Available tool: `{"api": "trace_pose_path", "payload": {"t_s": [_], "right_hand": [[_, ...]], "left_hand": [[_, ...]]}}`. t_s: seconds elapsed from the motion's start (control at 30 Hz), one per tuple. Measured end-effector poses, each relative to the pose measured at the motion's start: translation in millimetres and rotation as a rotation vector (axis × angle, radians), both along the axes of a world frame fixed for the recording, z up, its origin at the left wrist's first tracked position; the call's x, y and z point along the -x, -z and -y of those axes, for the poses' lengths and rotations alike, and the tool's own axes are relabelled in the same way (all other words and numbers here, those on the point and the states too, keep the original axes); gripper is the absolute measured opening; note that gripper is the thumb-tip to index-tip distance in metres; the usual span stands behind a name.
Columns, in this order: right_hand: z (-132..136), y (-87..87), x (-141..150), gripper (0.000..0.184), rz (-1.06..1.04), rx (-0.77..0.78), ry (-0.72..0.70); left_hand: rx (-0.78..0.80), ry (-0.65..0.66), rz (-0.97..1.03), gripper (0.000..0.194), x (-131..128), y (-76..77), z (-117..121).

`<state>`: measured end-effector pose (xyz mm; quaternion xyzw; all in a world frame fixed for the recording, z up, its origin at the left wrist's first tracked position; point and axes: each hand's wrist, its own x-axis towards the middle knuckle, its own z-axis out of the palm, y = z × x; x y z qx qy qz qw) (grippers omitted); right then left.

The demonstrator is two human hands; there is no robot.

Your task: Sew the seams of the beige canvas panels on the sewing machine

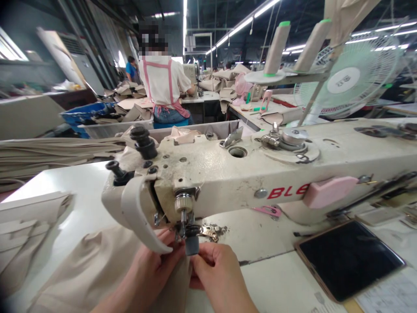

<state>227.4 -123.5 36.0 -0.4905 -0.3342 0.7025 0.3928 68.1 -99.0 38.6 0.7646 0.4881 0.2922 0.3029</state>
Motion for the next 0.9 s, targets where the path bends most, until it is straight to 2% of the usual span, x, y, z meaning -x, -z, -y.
{"api": "trace_pose_path", "payload": {"t_s": [0.1, 0.43, 0.53, 0.67, 0.73, 0.83, 0.9], "right_hand": [[0.8, 1.0, 1.6, 0.023, 0.032, -0.009, 0.01], [-2.0, -1.6, 0.6, 0.016, 0.19, -0.061, 0.002], [-2.7, -3.6, 0.8, 0.017, 0.205, -0.072, -0.02], [-3.2, -4.5, 2.1, 0.023, 0.2, -0.09, -0.048], [-3.7, -3.6, 3.1, 0.025, 0.227, -0.106, -0.066], [-1.8, -0.2, 3.7, 0.021, 0.343, -0.134, -0.074], [2.1, 2.9, 2.5, 0.01, 0.494, -0.273, -0.045]], "left_hand": [[-0.006, -0.011, -0.017, 0.01, -2.5, -0.5, -1.9], [-0.037, -0.031, -0.037, 0.013, -2.9, -4.9, 1.5], [-0.015, 0.074, -0.069, 0.015, 3.0, -10.3, -5.3], [0.116, 0.175, -0.084, 0.013, 10.6, -15.8, -16.8], [0.149, 0.172, -0.071, 0.012, 12.4, -14.5, -19.4], [0.099, 0.111, -0.072, 0.015, 12.5, -5.5, -19.8], [0.06, 0.024, -0.086, 0.016, 11.1, 3.5, -19.9]]}}
